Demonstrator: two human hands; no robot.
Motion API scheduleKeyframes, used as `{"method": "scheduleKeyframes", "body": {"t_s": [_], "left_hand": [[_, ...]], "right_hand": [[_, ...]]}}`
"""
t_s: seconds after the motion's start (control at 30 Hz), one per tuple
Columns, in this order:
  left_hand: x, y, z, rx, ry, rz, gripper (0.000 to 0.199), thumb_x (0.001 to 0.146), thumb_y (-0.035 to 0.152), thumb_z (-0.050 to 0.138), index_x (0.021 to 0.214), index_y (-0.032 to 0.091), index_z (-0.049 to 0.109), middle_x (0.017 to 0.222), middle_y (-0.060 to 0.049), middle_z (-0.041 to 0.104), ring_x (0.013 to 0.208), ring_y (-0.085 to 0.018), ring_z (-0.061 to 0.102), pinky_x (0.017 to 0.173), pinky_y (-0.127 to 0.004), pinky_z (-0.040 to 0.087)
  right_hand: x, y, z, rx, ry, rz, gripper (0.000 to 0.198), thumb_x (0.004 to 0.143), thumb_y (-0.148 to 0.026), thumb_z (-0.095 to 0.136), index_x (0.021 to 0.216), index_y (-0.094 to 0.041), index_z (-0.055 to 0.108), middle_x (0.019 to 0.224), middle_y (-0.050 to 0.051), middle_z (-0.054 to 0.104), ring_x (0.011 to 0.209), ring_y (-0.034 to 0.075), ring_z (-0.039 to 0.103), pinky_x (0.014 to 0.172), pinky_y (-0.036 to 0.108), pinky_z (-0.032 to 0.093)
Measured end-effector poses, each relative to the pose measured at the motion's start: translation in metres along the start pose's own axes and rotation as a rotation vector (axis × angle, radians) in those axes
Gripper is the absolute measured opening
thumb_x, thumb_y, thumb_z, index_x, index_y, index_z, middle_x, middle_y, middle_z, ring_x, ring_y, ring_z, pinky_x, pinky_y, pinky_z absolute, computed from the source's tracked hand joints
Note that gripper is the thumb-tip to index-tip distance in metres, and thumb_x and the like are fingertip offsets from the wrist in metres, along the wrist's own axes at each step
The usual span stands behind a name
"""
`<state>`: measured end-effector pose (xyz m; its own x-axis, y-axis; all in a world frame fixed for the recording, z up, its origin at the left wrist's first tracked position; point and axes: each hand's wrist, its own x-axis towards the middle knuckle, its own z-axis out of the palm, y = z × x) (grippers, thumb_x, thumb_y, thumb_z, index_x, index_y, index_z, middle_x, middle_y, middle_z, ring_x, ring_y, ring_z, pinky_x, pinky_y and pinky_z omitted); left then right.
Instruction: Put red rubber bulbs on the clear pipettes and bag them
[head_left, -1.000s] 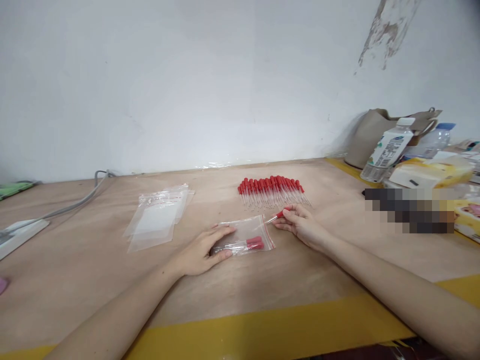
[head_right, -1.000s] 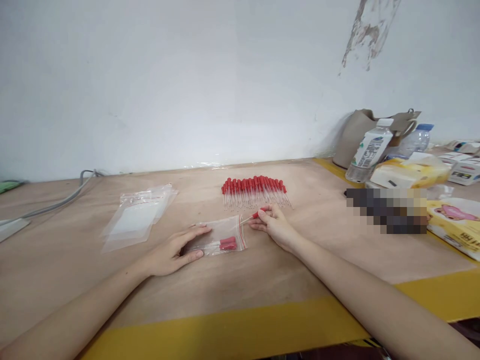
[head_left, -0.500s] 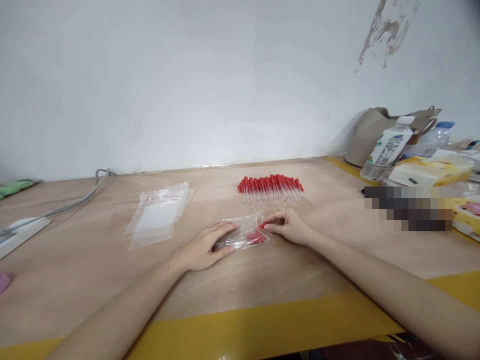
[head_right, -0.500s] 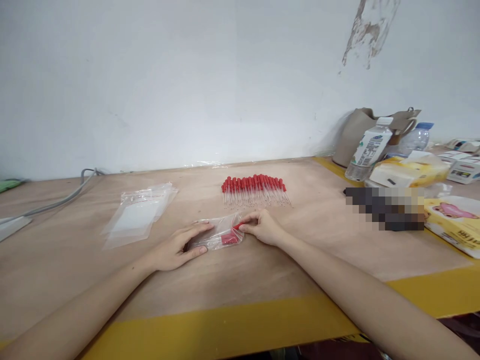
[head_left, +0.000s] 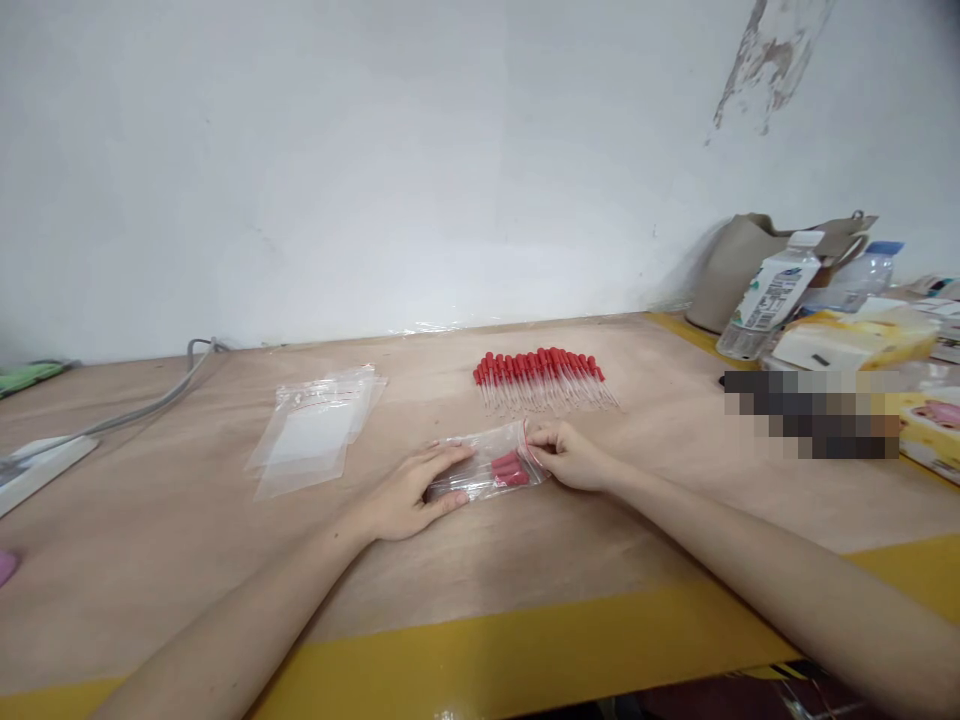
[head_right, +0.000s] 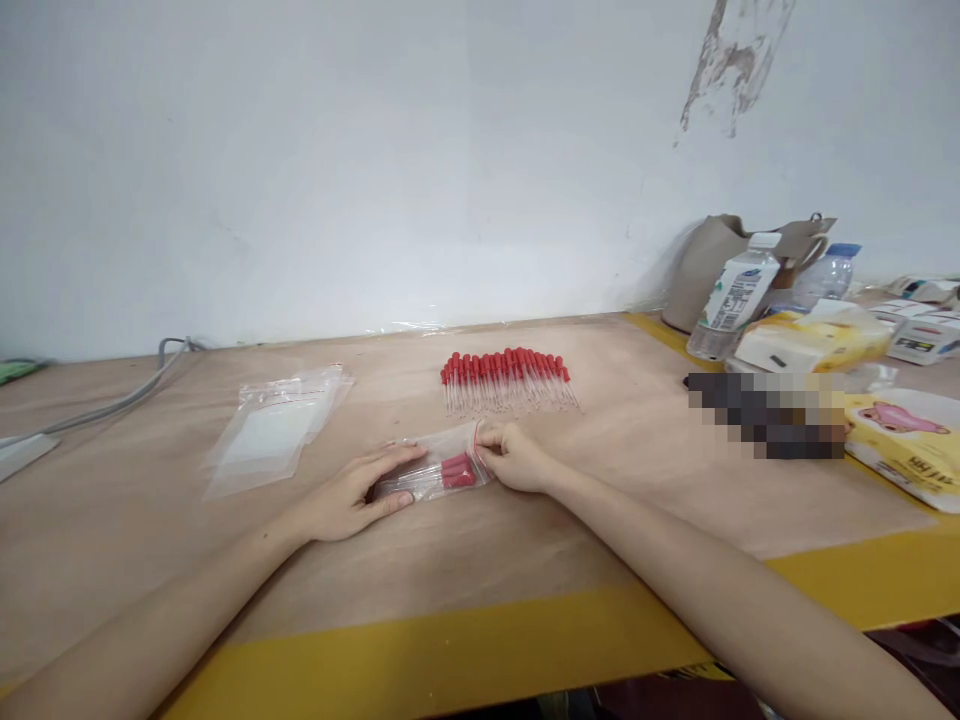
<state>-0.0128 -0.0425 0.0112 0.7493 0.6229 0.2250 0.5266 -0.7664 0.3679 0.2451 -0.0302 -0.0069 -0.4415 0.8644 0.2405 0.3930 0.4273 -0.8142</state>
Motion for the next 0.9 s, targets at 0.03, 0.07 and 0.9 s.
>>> {"method": "scheduleKeyframes", "body": {"t_s": [0.03,0.07,0.9], "left_hand": [[0.0,0.0,0.0,0.001,0.0,-0.002,0.049,0.084,0.039,0.046,0.13,0.024,0.035,0.13,-0.007,0.045,0.121,-0.023,0.038,0.1,-0.043,0.032],[0.0,0.0,0.0,0.002,0.0,-0.002,0.049,0.084,0.039,0.046,0.13,0.024,0.036,0.13,-0.007,0.045,0.121,-0.023,0.038,0.1,-0.042,0.033],[-0.001,-0.001,-0.001,-0.015,-0.028,0.021,0.044,0.085,0.036,0.047,0.127,0.025,0.043,0.131,-0.005,0.045,0.123,-0.022,0.036,0.103,-0.044,0.028]], "right_hand": [[0.0,0.0,-0.002,0.04,-0.005,0.014,0.03,0.079,-0.038,0.048,0.067,-0.016,0.064,0.067,0.001,0.061,0.065,0.014,0.054,0.062,0.026,0.042],[-0.001,-0.001,-0.003,0.093,-0.008,0.034,0.031,0.081,-0.04,0.046,0.072,-0.017,0.064,0.071,0.002,0.062,0.07,0.015,0.056,0.066,0.028,0.043],[0.089,0.052,-0.069,-0.416,0.811,0.617,0.018,0.064,-0.033,0.06,0.072,-0.017,0.064,0.082,0.012,0.065,0.079,0.024,0.059,0.066,0.033,0.043]]}}
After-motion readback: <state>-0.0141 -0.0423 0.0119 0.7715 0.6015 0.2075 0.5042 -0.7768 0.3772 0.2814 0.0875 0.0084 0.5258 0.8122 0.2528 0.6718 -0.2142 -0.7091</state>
